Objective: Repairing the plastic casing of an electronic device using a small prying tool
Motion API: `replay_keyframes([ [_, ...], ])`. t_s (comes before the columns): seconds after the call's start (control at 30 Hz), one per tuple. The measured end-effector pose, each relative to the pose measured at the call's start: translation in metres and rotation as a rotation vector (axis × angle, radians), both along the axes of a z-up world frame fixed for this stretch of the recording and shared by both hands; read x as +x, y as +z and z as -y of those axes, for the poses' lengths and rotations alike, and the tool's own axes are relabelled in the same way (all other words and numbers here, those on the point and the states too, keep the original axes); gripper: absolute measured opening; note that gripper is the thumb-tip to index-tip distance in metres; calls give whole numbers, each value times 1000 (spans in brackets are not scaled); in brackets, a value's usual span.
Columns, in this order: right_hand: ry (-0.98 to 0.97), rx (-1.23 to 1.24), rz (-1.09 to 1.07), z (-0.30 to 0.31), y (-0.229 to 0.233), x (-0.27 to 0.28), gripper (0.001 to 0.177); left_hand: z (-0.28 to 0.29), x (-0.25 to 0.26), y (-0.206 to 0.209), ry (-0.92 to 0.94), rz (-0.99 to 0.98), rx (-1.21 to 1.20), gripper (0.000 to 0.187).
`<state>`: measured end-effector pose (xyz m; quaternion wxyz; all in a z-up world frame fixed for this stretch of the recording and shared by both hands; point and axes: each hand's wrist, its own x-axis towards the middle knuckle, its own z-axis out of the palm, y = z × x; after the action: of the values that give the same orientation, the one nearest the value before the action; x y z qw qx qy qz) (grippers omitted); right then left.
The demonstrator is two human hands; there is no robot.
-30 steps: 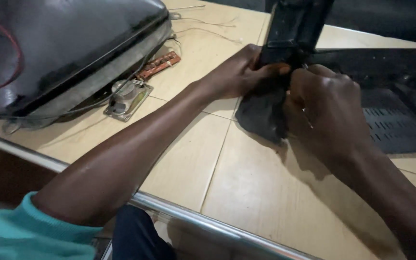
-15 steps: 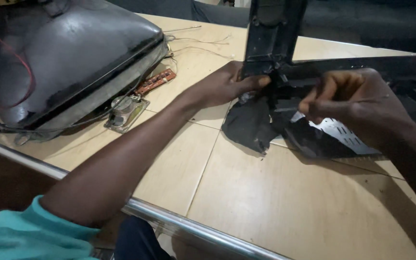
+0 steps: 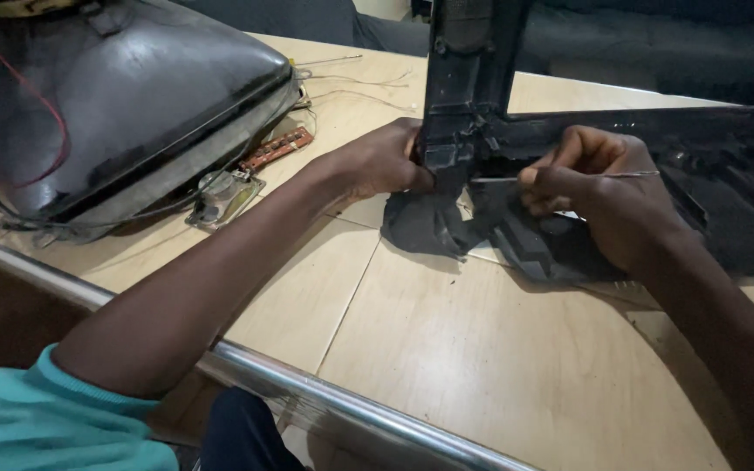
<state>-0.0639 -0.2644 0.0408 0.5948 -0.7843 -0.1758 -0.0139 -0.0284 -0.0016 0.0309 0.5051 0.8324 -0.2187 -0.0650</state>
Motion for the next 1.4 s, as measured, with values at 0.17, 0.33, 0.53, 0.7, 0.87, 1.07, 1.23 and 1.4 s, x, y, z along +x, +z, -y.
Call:
replay_keyframes([
  [0.17,25,110,-19,4,-9,1,30,2,-30,18,8,45,134,40],
  [0.33,79,242,-96,8,-16,14,30,22,-95,45,576,-63,364,31],
  [0.53,70,233,-105,12,-17,14,27,23,-103,34,478,27,384,19],
  [0.7,142,292,-126,18,-23,25,25,-15,-120,50,541,89,325,10],
  [0.87,166,300,-131,16,-20,20,27,-42,-122,43,460,266,240,12],
  [1.07,145,323,-133,16,-27,26,27,-11,-98,21,357,386,138,14],
  [1.23,132,293,-125,15,-25,22,28,14,-64,5,642,454,157,55],
  [1.4,152,263,-87,9,-20,13,30,7,-37,1,429,327,201,40],
])
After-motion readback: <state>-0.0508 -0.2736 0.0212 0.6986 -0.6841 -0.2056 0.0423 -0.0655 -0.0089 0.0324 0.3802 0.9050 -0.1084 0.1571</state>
